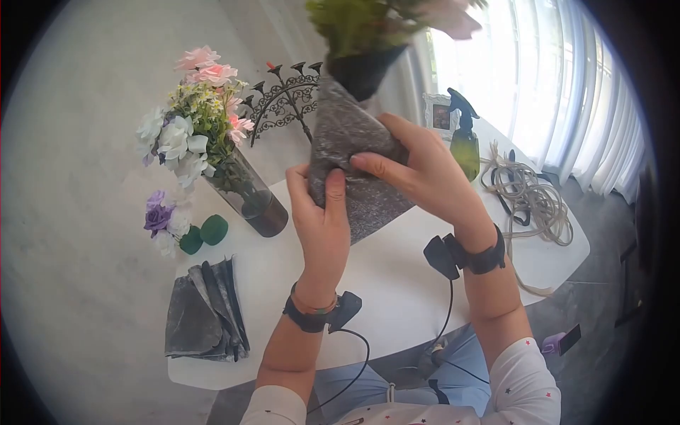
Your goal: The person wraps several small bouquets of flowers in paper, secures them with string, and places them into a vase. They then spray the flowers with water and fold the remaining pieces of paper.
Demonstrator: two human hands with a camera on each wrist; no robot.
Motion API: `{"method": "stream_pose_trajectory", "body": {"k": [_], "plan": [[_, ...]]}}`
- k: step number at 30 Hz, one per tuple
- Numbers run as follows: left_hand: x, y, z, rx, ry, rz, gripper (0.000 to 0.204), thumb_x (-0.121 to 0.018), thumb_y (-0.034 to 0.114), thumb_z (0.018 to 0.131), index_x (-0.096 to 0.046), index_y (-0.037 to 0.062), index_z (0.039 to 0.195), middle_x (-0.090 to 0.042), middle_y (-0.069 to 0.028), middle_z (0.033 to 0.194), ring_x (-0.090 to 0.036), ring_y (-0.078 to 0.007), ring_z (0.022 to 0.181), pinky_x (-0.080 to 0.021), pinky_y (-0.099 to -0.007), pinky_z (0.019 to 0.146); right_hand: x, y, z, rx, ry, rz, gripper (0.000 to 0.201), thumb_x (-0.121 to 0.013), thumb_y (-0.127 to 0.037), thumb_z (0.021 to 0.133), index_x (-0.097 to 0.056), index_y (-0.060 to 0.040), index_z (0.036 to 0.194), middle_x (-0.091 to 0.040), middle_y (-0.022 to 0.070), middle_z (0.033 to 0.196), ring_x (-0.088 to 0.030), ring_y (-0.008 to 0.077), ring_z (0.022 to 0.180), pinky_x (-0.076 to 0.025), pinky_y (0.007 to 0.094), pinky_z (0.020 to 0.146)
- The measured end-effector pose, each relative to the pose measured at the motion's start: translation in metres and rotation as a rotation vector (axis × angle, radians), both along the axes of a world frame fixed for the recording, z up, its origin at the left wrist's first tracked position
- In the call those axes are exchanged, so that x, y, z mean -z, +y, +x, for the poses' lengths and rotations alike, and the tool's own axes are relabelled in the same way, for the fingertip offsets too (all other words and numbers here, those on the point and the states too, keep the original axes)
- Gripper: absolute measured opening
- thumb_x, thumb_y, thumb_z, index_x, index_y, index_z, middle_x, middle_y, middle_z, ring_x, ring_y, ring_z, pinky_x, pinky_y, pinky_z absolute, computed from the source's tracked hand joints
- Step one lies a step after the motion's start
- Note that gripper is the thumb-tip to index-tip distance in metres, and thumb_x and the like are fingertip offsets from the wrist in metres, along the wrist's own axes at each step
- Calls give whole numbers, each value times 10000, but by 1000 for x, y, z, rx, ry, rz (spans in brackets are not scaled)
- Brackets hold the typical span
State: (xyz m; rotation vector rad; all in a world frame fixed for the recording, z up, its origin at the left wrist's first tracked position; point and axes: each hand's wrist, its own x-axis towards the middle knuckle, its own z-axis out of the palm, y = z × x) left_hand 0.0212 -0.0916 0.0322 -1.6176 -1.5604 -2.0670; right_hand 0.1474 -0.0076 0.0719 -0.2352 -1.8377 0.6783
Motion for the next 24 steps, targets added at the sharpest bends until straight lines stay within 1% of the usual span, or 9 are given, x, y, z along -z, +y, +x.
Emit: {"method": "stream_pose_trajectory", "body": {"k": [5,7,8,10,14,16,18,20,24], "plan": [[-7,-4,2,58,-151,35,348,-487,341,969,-444,10,1068,-545,-66,976,-530,-103,870,-446,-246,746,2,-9,-7,23,47,52,219,-617,-148,872,-477,17,837,-479,177,609,-447,323,522,-356,377,505],[-6,-3,-2,518,-316,-66,418,-395,373,995,-434,1,1182,-555,-78,1028,-554,-117,912,-462,-260,785,3,-6,-7,75,112,145,214,-624,-144,867,-483,17,854,-486,181,620,-463,326,539,-363,378,512],[-7,-7,-1,519,-317,-65,418,-395,373,995,-434,1,1182,-555,-78,1028,-554,-117,912,-462,-260,785,2,-5,-6,38,105,131,219,-639,-145,856,-496,17,888,-516,175,647,-507,306,573,-390,356,535],[-12,-18,3,880,-564,-259,542,-358,419,988,-336,9,1342,-515,-136,1246,-546,-235,1121,-466,-377,947,0,-6,-4,-1,96,120,232,-655,-147,844,-509,17,921,-546,170,674,-551,287,607,-418,335,559],[-1,-26,-1,915,-587,-362,540,-248,407,1012,-367,3,1349,-548,-103,1177,-569,-150,1019,-476,-299,865,-4,-17,4,-365,122,-58,364,-732,-190,787,-564,12,1039,-654,85,810,-615,147,766,-482,270,698],[11,-23,-8,1275,-619,-420,503,-234,361,1018,-374,6,1346,-549,-106,1180,-560,-158,1038,-466,-297,879,-7,-22,12,-544,54,-142,395,-756,-195,765,-582,12,1053,-669,53,848,-607,106,807,-489,257,740],[8,-26,-2,1260,-650,-474,487,-234,331,1017,-352,15,1369,-549,-100,1172,-552,-152,1047,-463,-297,883,-9,-25,18,-596,-2,-153,348,-773,-185,746,-624,17,987,-664,27,843,-586,73,787,-488,247,734],[-5,-27,7,832,-469,-542,465,-237,341,1019,-423,-2,1272,-574,-86,1067,-565,-136,975,-455,-277,862,-10,-28,19,-514,4,-103,279,-771,-152,738,-637,22,910,-660,36,822,-583,71,755,-489,244,703],[8,-6,4,585,-216,-348,437,-297,372,1007,-429,-20,1148,-579,-86,956,-578,-127,874,-466,-271,788,-12,-36,15,-197,148,-107,231,-753,-117,745,-639,26,885,-672,47,787,-591,67,694,-489,239,621]]}}
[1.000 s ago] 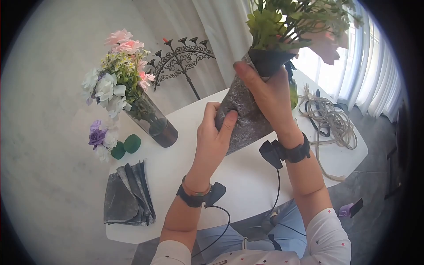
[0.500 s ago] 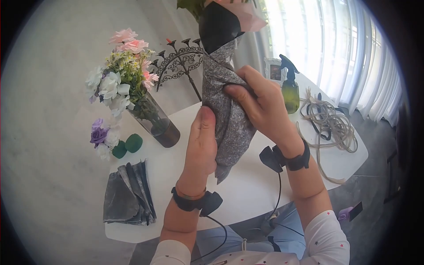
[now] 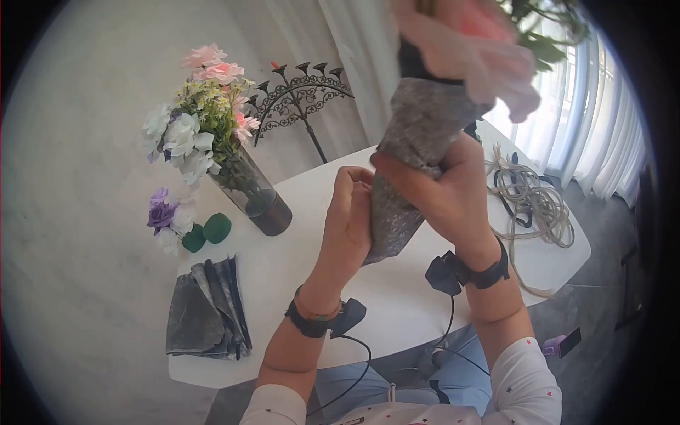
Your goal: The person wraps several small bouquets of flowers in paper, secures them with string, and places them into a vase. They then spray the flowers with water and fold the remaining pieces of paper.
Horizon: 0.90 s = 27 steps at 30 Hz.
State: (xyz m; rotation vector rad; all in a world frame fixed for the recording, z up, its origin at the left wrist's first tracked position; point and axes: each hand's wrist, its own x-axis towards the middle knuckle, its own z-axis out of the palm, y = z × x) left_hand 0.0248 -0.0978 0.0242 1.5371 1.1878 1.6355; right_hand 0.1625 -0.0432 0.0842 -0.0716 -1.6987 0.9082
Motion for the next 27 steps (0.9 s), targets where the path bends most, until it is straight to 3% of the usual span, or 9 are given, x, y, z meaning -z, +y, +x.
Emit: {"method": "stream_pose_trajectory", "body": {"k": [2,3,7,8,10,14,19,25,27], "plan": [[-1,0,7,-56,135,259,423,-370,415,985,-394,7,1095,-566,-92,872,-576,-130,791,-470,-265,697,-1,-2,0,61,161,-184,227,-744,-129,757,-640,29,883,-671,45,762,-593,64,657,-485,235,599],[6,5,5,-35,186,349,441,-505,389,942,-365,29,1154,-582,-116,835,-601,-158,740,-479,-283,632,-2,0,0,89,215,-199,205,-737,-133,766,-643,28,851,-665,42,740,-590,61,630,-471,224,573],[-8,-8,19,-256,463,259,386,-625,233,888,-407,19,1123,-604,-142,776,-627,-281,649,-488,-337,616,-5,5,4,113,221,-219,184,-730,-134,771,-651,24,822,-663,41,727,-585,66,617,-459,217,558],[-9,-10,19,-256,464,260,386,-625,233,888,-407,19,1123,-604,-142,776,-627,-281,649,-488,-337,616,-3,6,2,110,219,-223,180,-729,-134,771,-654,24,814,-661,39,720,-581,64,614,-453,216,552],[-12,-14,19,-466,626,226,338,-596,246,905,-441,13,1094,-602,-142,780,-615,-294,643,-484,-341,621,0,10,-3,108,218,-226,177,-728,-133,771,-657,24,806,-658,36,713,-577,63,610,-447,215,546],[-3,-5,17,-503,563,430,364,-569,286,922,-446,0,1111,-603,-133,763,-616,-277,656,-480,-343,616,2,9,-10,60,164,-221,190,-735,-142,766,-659,25,819,-656,34,715,-568,58,612,-449,222,552],[-11,-19,16,-207,268,168,462,-470,404,962,-515,-39,1084,-588,-74,786,-528,-113,678,-438,-265,620,5,8,-9,-20,106,-114,265,-773,-189,748,-652,28,838,-657,37,724,-564,63,622,-458,229,569],[-17,-28,14,95,111,13,537,-408,454,974,-558,-52,1074,-572,0,807,-467,-57,688,-392,-216,597,3,2,-11,-62,283,-44,337,-793,-246,737,-630,26,850,-624,11,687,-551,69,626,-461,225,587],[-22,-33,11,171,119,-43,602,-382,521,952,-553,-46,1059,-583,-26,811,-498,-70,683,-400,-217,585,1,-3,-6,-153,281,-98,326,-786,-251,741,-621,17,824,-600,-3,669,-532,69,608,-451,230,575]]}}
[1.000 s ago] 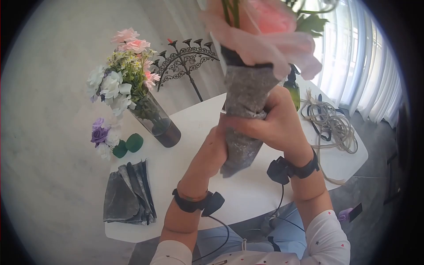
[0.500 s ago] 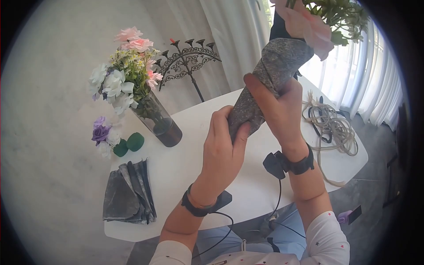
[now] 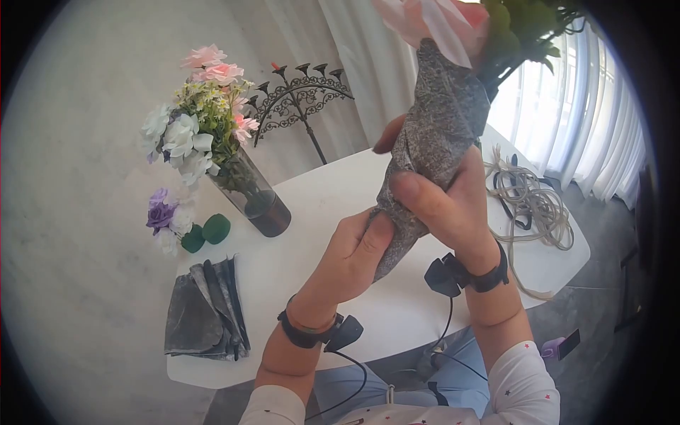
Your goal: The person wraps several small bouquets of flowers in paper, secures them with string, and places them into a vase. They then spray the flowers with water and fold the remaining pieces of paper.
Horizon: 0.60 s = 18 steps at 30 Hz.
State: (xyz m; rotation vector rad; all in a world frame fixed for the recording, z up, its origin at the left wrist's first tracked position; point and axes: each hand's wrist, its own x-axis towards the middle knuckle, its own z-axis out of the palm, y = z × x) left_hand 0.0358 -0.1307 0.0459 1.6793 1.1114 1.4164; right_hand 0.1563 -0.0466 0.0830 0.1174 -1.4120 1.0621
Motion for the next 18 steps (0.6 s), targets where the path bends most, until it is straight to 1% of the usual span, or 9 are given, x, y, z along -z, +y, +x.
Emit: {"method": "stream_pose_trajectory", "body": {"k": [2,4,6,8,10,11,13,16,18], "plan": [[-2,-2,-3,70,11,-57,666,-357,589,931,-549,-39,1043,-595,-53,815,-529,-82,678,-409,-218,573,-2,0,9,-22,-69,44,299,-776,-227,745,-616,15,818,-597,-1,668,-523,68,601,-444,230,567],[-1,-1,-7,272,-54,-192,731,-350,656,892,-514,-31,1080,-577,-57,793,-532,-94,640,-417,-228,550,-1,-3,12,-44,-141,88,271,-765,-203,750,-611,12,812,-593,0,666,-515,66,593,-438,231,559],[8,4,-4,293,-100,-185,733,-358,657,888,-490,-30,1106,-571,-60,788,-530,-96,633,-420,-229,551,3,-7,13,59,-198,28,371,-726,-265,711,-540,1,890,-550,45,806,-503,101,695,-418,259,619],[12,4,3,313,-147,-178,737,-366,658,884,-465,-30,1132,-564,-64,783,-527,-97,626,-422,-231,552,0,-4,13,141,-144,65,271,-730,-192,726,-574,6,825,-568,25,718,-499,76,626,-416,239,567],[10,2,12,41,-112,-46,492,-415,426,975,-498,-36,1122,-589,-51,816,-522,-84,730,-418,-227,632,-2,-5,13,221,-90,101,182,-734,-118,741,-609,12,760,-586,5,629,-494,52,556,-415,219,515],[9,3,15,40,-113,-47,492,-415,426,975,-498,-36,1122,-589,-51,816,-522,-84,730,-418,-227,632,-2,-8,12,266,-92,43,181,-736,-116,739,-611,14,753,-591,9,625,-494,49,547,-415,219,504],[9,6,21,-181,69,309,430,-487,362,960,-452,-19,1157,-606,-85,839,-552,-104,780,-444,-249,677,-1,-9,9,311,-95,-16,181,-739,-113,736,-613,16,746,-596,13,621,-493,46,538,-414,219,494],[10,8,13,-169,122,310,406,-531,296,947,-434,-19,1183,-621,-91,883,-568,-107,811,-457,-262,706,1,-8,6,374,-70,71,184,-741,-113,734,-617,22,751,-614,19,629,-504,43,538,-422,220,489],[9,8,12,-152,87,302,407,-523,294,951,-435,-22,1192,-622,-87,894,-575,-112,802,-460,-263,703,-1,-11,6,266,-162,-4,220,-751,-140,737,-619,31,778,-608,15,612,-507,47,533,-427,221,493]]}}
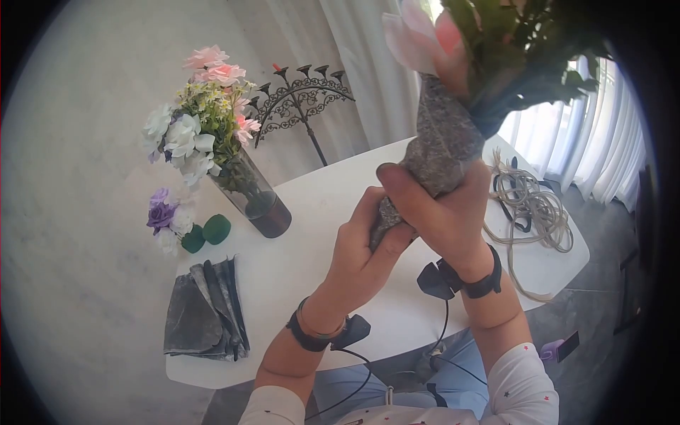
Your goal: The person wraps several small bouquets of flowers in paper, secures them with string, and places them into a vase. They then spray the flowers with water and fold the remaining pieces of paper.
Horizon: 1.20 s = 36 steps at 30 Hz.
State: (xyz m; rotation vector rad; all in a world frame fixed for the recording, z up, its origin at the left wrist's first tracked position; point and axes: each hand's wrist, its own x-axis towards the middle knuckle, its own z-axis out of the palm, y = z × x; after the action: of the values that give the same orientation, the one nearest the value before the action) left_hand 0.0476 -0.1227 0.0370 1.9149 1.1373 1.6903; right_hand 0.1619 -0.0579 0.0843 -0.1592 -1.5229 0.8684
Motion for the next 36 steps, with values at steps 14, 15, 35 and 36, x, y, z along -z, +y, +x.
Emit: {"method": "stream_pose_trajectory", "body": {"k": [14,15,35,36], "plan": [[-5,2,-11,217,-442,-255,359,-404,295,980,-466,-37,1101,-567,-115,831,-505,-129,545,-411,-241,502,3,32,8,-304,-335,129,591,-764,-206,765,-465,36,1214,-594,73,926,-556,110,770,-489,275,677],[-6,3,-11,219,-441,-255,359,-404,295,980,-466,-37,1101,-567,-115,831,-505,-129,545,-411,-241,502,5,33,6,-258,-309,157,533,-740,-231,791,-472,38,1165,-603,85,814,-531,119,651,-472,276,583],[-8,-2,-26,622,-668,-517,410,-272,315,944,-469,-41,891,-390,-36,617,-301,-91,476,-255,-225,435,-3,31,15,-359,-466,66,496,-808,-139,704,-540,4,1096,-632,49,900,-581,89,750,-481,239,643],[-8,-2,-25,623,-665,-515,410,-272,315,944,-469,-41,891,-390,-36,617,-301,-91,476,-255,-225,435,-3,31,16,-377,-458,64,445,-788,-152,736,-541,10,1070,-626,58,866,-542,74,712,-456,233,627]]}}
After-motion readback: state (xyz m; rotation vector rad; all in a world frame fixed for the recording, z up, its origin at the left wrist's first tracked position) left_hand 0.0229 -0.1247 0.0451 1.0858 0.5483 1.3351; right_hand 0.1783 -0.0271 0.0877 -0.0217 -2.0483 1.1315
